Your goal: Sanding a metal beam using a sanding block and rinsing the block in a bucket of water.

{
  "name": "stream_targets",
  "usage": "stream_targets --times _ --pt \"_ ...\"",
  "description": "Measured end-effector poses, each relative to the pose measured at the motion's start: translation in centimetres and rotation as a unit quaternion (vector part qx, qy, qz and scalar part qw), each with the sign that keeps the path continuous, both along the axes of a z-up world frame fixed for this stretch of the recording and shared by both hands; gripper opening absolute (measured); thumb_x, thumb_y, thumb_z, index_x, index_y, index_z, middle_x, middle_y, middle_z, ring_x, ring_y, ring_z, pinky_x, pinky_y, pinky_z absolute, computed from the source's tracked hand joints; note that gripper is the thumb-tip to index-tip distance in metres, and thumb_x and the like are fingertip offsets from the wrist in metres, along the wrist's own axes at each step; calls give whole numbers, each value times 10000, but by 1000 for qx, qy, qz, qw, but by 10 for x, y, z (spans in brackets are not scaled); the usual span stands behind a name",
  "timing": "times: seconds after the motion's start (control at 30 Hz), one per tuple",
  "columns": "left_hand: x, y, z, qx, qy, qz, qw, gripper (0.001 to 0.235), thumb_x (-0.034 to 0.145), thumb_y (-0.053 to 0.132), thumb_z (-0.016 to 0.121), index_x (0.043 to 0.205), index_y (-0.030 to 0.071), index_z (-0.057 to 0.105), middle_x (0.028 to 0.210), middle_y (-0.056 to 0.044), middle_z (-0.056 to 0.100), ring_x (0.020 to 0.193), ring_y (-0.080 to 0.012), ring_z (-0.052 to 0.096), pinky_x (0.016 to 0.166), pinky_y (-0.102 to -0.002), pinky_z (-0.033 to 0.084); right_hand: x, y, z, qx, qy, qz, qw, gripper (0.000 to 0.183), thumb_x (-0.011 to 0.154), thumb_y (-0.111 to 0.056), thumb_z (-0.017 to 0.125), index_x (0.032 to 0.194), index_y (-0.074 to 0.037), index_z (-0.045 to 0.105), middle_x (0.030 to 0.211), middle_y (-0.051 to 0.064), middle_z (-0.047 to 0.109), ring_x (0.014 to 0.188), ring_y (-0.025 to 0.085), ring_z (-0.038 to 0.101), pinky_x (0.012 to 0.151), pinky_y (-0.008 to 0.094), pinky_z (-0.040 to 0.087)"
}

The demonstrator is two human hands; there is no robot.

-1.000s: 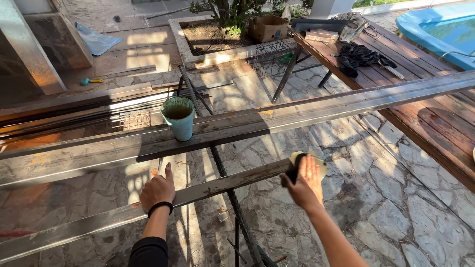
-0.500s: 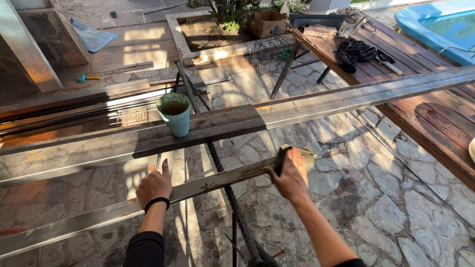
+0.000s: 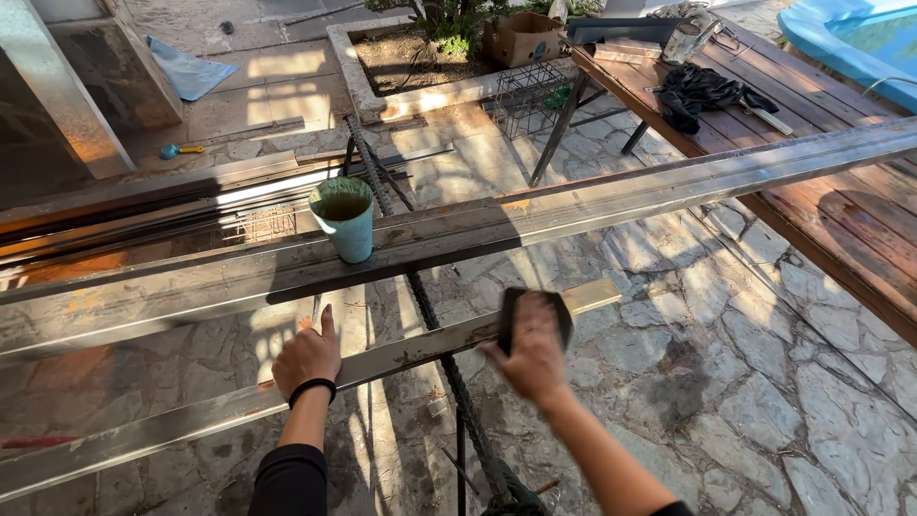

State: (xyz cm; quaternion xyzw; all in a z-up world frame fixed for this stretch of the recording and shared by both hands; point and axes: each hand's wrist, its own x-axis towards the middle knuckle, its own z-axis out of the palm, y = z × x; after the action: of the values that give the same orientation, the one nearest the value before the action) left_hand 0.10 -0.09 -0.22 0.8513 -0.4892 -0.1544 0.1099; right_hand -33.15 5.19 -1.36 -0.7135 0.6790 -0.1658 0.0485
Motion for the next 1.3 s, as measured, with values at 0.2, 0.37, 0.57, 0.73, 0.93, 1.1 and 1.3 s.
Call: stream_targets --times 0.2,0.37,0.57,0.73,0.93,1.1,1.3 --pt "7 -9 -18 -12 -15 -11 1000 914 1064 691 169 776 47 749 725 -120 719 650 -294 682 530 -397 491 -29 22 -8 45 26 -1 999 1043 917 -748 347 1579 -76 -99 1695 148 -20 1556 292 -10 1258 478 103" --pt "4 -8 -20 -3 -23 -13 1000 897 1074 692 189 748 54 729 717 -108 705 628 -284 664 504 -387 466 -17 -16 20 43 -6 -66 997 1082 904 -783 257 1569 51 77 1663 244 101 1559 345 60 1273 434 32" --pt "8 -11 -19 -6 -21 -14 1000 895 1071 685 172 844 49 760 813 -130 742 713 -305 701 560 -406 507 16 31 9 58 18 49 997 1083 909 -784 294 1570 -13 -82 1690 172 -68 1559 289 -55 1258 438 -3" --pt "1 0 -8 7 4 -3 1000 901 1067 721 187 1083 63 802 1037 -217 786 1051 -394 741 892 -488 555 -61 -16 -19 -16 44 -100 994 1262 837 -961 228 1558 74 253 1619 306 253 1550 391 176 1300 458 64" --pt "2 -1 -4 6 -12 -2 1000 901 1070 723 179 1087 76 804 1026 -208 791 1045 -386 746 888 -483 556 2 25 -10 -92 38 68 993 1184 858 -872 476 1529 89 308 1586 320 303 1510 416 245 1266 455 130" --pt "1 -1 -5 17 -3 0 1000 900 1068 728 180 1116 81 804 1059 -206 791 1069 -387 741 906 -485 551 -104 -26 -9 46 77 -139 986 1298 810 -1004 149 1577 41 219 1655 272 183 1569 348 130 1301 424 50" --pt "4 -3 -8 20 -2 3 1000 914 1059 745 173 1125 85 802 1082 -212 792 1098 -396 732 930 -496 544 -9 11 1 4 19 20 1000 1189 879 -882 437 1563 67 225 1614 315 230 1526 415 195 1267 454 101"
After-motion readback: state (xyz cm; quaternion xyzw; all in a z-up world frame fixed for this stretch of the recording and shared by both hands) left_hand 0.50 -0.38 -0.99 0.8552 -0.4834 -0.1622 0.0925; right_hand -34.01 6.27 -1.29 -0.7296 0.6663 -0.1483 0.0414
